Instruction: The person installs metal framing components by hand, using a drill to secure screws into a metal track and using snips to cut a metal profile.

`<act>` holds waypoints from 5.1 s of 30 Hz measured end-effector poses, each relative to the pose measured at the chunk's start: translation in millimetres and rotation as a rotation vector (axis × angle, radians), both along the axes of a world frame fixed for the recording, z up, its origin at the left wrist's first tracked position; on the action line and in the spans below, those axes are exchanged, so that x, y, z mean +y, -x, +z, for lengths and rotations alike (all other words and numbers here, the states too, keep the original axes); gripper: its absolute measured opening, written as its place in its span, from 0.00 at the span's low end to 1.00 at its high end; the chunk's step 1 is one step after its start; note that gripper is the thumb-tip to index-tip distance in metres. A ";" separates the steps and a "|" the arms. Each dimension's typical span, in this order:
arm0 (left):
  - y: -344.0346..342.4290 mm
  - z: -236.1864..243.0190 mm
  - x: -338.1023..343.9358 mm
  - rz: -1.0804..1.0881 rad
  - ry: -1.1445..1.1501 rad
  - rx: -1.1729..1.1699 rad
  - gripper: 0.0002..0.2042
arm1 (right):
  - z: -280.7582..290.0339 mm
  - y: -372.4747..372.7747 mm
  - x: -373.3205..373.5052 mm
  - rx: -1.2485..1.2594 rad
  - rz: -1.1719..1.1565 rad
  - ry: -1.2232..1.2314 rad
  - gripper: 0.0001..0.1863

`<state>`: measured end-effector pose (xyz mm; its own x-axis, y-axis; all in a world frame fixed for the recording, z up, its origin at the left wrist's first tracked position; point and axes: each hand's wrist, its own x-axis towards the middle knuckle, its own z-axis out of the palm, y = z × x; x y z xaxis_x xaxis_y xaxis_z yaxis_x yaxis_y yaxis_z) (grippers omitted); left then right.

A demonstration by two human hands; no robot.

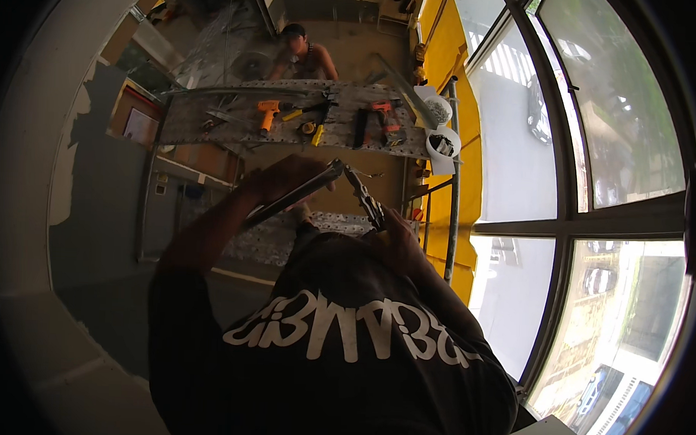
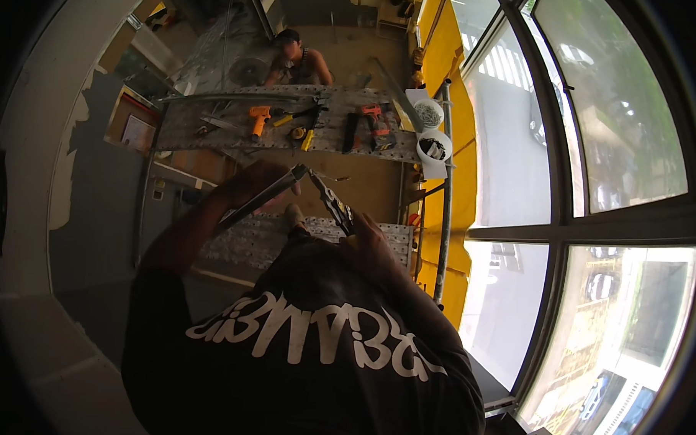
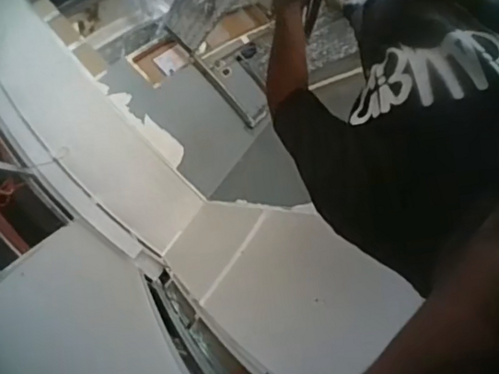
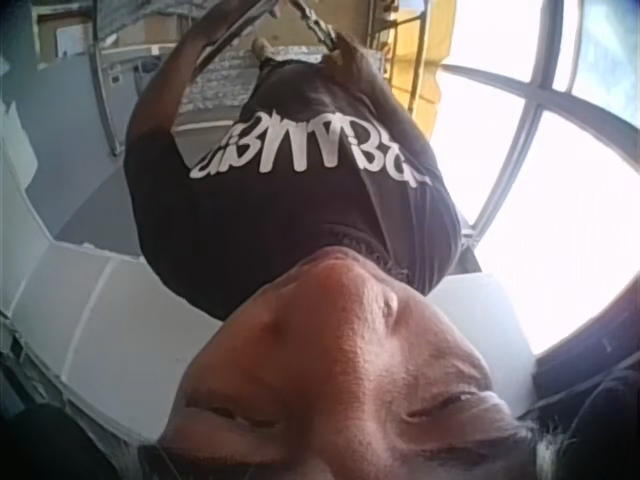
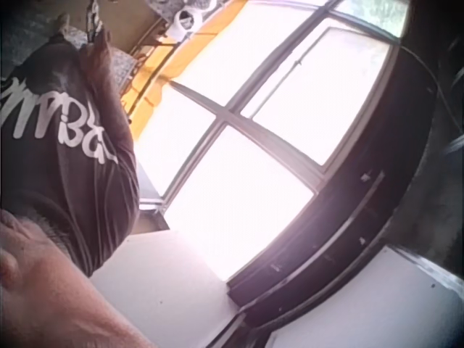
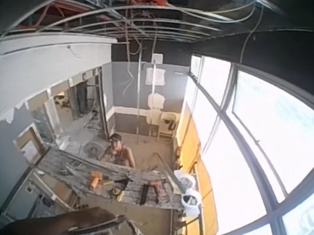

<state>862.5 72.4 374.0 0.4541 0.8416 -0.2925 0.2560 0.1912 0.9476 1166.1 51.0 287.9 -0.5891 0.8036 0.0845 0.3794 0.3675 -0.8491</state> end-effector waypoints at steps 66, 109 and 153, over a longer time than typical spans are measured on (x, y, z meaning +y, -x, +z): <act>-4.2 -45.1 -56.7 0.001 -0.127 0.447 0.27 | -46.6 -21.2 -7.3 -0.058 0.040 0.260 0.20; 242.0 -114.1 4.2 0.444 0.141 0.227 0.21 | -73.6 204.7 157.9 -0.470 0.086 0.359 0.38; 138.5 -220.1 -224.6 1.007 0.782 0.589 0.31 | -471.2 228.0 299.5 -0.519 0.387 1.070 0.12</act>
